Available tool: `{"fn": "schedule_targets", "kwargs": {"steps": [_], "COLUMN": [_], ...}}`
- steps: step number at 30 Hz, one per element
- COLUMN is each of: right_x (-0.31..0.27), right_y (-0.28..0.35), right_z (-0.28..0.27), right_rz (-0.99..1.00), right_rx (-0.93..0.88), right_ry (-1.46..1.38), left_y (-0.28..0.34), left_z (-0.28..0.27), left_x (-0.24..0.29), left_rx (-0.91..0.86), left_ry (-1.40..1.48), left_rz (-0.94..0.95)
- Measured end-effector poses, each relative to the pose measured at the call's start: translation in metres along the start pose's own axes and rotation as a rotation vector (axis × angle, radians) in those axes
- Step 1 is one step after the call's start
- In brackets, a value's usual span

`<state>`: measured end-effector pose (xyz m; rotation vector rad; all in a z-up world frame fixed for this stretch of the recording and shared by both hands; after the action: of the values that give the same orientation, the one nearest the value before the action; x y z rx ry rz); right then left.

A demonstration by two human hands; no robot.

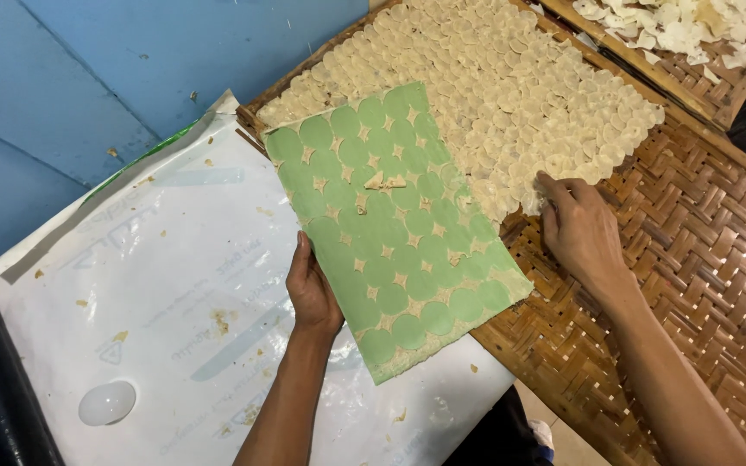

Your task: Preparing crackers by removing formed dough from a stencil and rolling new dough over it.

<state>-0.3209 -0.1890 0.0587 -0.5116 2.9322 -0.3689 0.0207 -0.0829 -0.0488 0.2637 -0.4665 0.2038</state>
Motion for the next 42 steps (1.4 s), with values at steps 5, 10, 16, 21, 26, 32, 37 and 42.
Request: {"fn": "schedule_targets", "kwargs": {"steps": [5, 10, 16, 21, 26, 32, 37, 42], "right_x": [-0.016, -0.037, -0.05, -0.064, -0.061, -0.087, -0.078, -0.075], "right_y": [0.001, 0.005, 0.008, -0.006, -0.043, -0.064, -0.07, -0.064], "right_z": [-0.014, -0.021, -0.01, -0.002, 0.031, 0.027, 0.04, 0.03], "right_rz": [-0.022, -0.008, -0.048, -0.081, -0.112, -0.114, -0.073, -0.045], "right_rx": [0.045, 0.008, -0.028, -0.041, 0.043, 0.056, 0.063, 0.081], "right_ry": [-0.018, -0.105, -0.157, -0.235, -0.294, -0.383, -0.328, -0.395], "left_y": [0.0, 0.006, 0.015, 0.016, 0.013, 0.014, 0.016, 0.017], "left_z": [0.001, 0.012, 0.028, 0.027, 0.023, 0.024, 0.031, 0.037], "left_x": [0.0, 0.001, 0.004, 0.004, 0.003, 0.004, 0.005, 0.007], "left_rx": [0.005, 0.021, 0.011, 0.026, 0.019, 0.019, 0.02, 0.002], "left_ry": [-0.018, -0.038, -0.079, -0.12, -0.123, -0.122, -0.115, -0.1], "left_rz": [-0.016, -0.046, -0.072, -0.078, -0.076, -0.1, -0.105, -0.11]}}
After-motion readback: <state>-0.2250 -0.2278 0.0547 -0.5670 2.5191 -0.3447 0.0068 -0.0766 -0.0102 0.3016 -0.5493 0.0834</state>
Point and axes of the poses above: each hand's wrist, its own y-axis away from the middle knuckle, its own z-axis out of the palm, x = y × z, the point moved 8 cm from there along -y, towards the middle knuckle, and after that the axes turned 2 degrees about -x, right-handed, at the moved point
